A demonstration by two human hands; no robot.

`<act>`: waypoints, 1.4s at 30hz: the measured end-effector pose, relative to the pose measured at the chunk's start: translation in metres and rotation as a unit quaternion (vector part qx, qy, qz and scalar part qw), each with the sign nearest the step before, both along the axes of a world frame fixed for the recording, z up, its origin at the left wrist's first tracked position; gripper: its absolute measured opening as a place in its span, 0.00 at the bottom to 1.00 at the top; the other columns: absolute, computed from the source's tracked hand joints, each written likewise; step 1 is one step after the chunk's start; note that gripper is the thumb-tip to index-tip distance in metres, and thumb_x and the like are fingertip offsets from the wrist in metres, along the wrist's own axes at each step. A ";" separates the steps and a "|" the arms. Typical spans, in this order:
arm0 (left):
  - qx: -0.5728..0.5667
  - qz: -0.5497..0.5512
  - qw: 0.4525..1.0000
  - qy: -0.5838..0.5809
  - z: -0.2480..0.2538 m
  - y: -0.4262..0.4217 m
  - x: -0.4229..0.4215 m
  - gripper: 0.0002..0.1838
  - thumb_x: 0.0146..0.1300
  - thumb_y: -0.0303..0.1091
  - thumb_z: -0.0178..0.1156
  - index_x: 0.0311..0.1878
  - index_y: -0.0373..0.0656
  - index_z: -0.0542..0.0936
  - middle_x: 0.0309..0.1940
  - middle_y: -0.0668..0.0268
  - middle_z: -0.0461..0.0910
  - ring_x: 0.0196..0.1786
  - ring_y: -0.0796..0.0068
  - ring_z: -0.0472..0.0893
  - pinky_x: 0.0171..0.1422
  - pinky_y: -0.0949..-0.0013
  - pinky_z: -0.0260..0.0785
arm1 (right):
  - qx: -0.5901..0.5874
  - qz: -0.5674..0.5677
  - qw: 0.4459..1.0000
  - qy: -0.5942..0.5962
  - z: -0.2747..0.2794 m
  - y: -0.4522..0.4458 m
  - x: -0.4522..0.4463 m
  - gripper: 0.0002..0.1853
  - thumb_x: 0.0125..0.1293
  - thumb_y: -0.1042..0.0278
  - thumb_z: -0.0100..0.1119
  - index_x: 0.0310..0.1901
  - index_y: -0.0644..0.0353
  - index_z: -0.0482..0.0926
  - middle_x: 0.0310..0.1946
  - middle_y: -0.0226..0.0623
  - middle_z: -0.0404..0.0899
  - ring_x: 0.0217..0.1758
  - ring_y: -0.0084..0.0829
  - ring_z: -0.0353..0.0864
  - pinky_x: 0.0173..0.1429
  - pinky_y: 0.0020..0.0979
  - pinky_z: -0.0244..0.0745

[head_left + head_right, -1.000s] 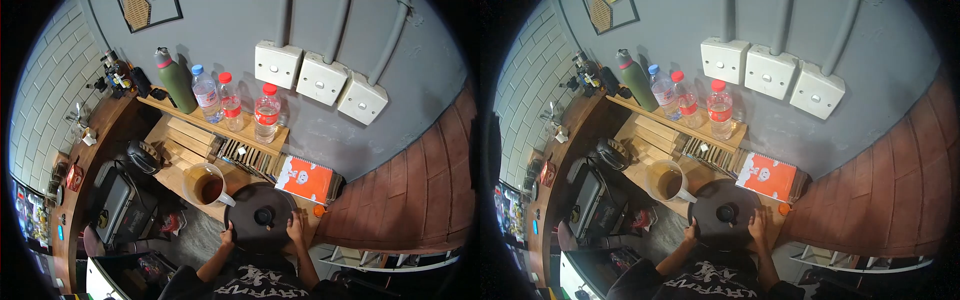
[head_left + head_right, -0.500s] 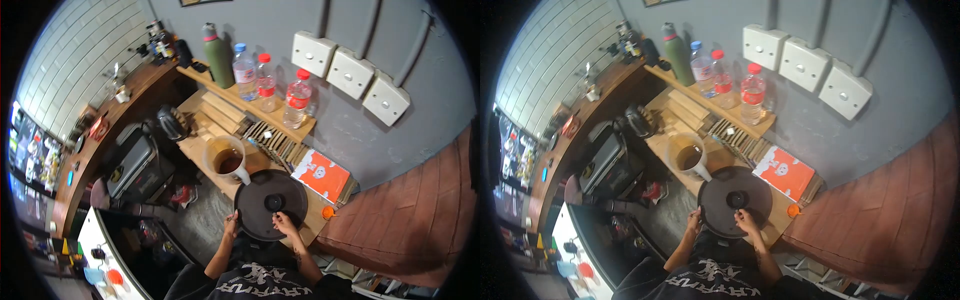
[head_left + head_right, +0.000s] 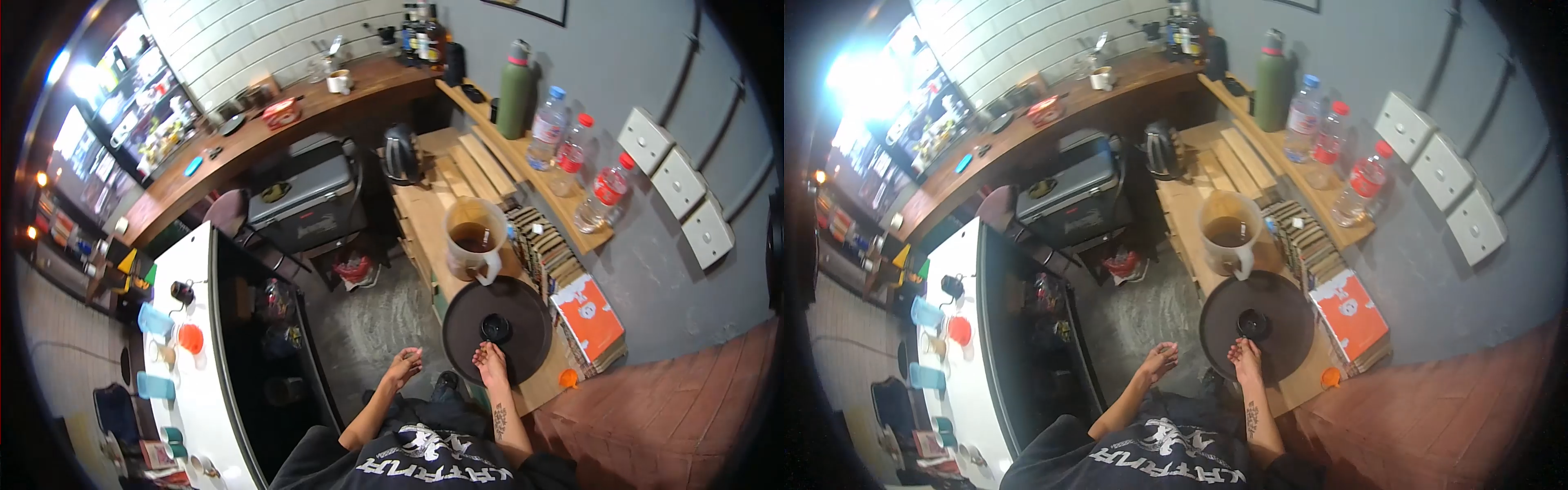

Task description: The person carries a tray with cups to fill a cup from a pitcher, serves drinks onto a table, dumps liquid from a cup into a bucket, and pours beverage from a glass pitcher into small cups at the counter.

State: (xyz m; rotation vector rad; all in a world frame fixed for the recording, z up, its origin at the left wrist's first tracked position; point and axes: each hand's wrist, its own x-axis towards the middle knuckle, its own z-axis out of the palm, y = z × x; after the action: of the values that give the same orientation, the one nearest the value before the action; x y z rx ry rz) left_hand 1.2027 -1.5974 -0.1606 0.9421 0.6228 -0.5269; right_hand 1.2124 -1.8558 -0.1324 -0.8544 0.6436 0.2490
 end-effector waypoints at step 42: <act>0.080 0.713 0.687 -0.115 0.138 0.371 -0.389 0.13 0.74 0.34 0.42 0.57 0.41 0.66 0.39 0.60 0.78 0.39 0.71 0.80 0.49 0.65 0.74 | 0.109 0.944 0.250 -0.185 0.135 0.684 -0.192 0.16 0.74 0.58 0.46 0.42 0.65 0.75 0.28 0.30 0.75 0.29 0.20 0.74 0.38 0.23 0.72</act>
State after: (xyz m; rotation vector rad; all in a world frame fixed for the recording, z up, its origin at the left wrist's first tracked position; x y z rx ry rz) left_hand 0.8140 -1.2269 -0.0225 0.4151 0.9707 1.0630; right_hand 1.0206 -1.1718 0.0021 -0.8917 -1.3341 2.2131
